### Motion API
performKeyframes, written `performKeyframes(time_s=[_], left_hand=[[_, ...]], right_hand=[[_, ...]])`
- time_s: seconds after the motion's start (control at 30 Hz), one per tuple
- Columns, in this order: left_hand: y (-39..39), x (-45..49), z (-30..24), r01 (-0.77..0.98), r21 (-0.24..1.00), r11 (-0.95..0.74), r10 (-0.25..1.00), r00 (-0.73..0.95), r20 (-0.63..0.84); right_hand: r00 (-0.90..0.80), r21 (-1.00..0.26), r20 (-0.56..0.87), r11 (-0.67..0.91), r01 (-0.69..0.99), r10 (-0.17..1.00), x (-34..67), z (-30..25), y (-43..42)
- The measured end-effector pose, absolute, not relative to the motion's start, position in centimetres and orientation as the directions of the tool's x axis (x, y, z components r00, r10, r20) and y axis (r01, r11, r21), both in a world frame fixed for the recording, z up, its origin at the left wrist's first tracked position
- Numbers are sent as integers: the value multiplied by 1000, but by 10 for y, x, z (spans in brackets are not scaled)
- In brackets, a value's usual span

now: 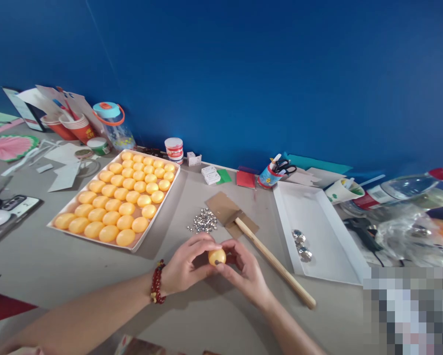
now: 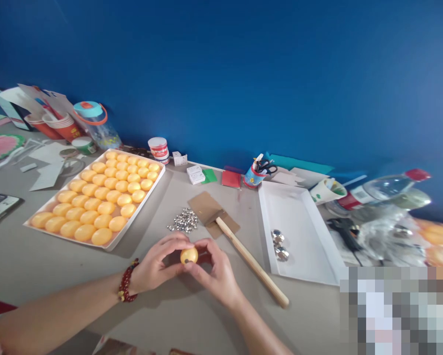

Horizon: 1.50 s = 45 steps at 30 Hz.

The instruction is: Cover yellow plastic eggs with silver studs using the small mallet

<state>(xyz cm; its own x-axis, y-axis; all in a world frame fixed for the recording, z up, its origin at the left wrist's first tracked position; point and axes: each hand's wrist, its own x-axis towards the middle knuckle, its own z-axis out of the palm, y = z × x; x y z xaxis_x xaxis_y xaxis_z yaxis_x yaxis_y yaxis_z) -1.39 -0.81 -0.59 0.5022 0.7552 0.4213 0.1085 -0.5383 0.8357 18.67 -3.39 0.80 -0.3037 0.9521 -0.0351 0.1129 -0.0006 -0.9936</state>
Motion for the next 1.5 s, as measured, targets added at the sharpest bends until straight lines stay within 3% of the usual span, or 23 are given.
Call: performKeyframes(time_s=[0.37,0.53,0.63,0.73,0.97,1.1,1.2,1.33,1.5], left_hand=[[-6,-11,-6,92,827,-555,732,527,432],[-6,-12,-6,79,914,-399,840,431,329],[-5,-12,-8,-73,983,-168,915,360,183],[-3,-11,-8,-210,977,-26,934,342,98],[-1,-9,-5,-280,959,-37,941,315,128],[-1,-10,-4,-283,958,-54,938,315,146],[-1,-12,-3,-270,961,-51,940,312,137],[0,-12,-3,-263,964,-38,945,305,120],[2,-13,-6,-266,964,-6,948,306,90]], right_hand=[[-214,-987,24,58,152,977,181,-1,-35],[-235,-969,26,83,235,972,190,-7,-26],[-151,-866,71,136,481,986,194,-10,-13],[-199,-726,129,230,648,971,193,-9,2],[-208,-327,50,213,921,977,166,1,22],[-160,-231,6,157,960,987,158,1,21],[-189,-345,59,198,918,980,162,-1,20],[-225,-625,136,260,736,965,176,-4,20],[-145,-922,15,70,380,989,188,-6,10]])
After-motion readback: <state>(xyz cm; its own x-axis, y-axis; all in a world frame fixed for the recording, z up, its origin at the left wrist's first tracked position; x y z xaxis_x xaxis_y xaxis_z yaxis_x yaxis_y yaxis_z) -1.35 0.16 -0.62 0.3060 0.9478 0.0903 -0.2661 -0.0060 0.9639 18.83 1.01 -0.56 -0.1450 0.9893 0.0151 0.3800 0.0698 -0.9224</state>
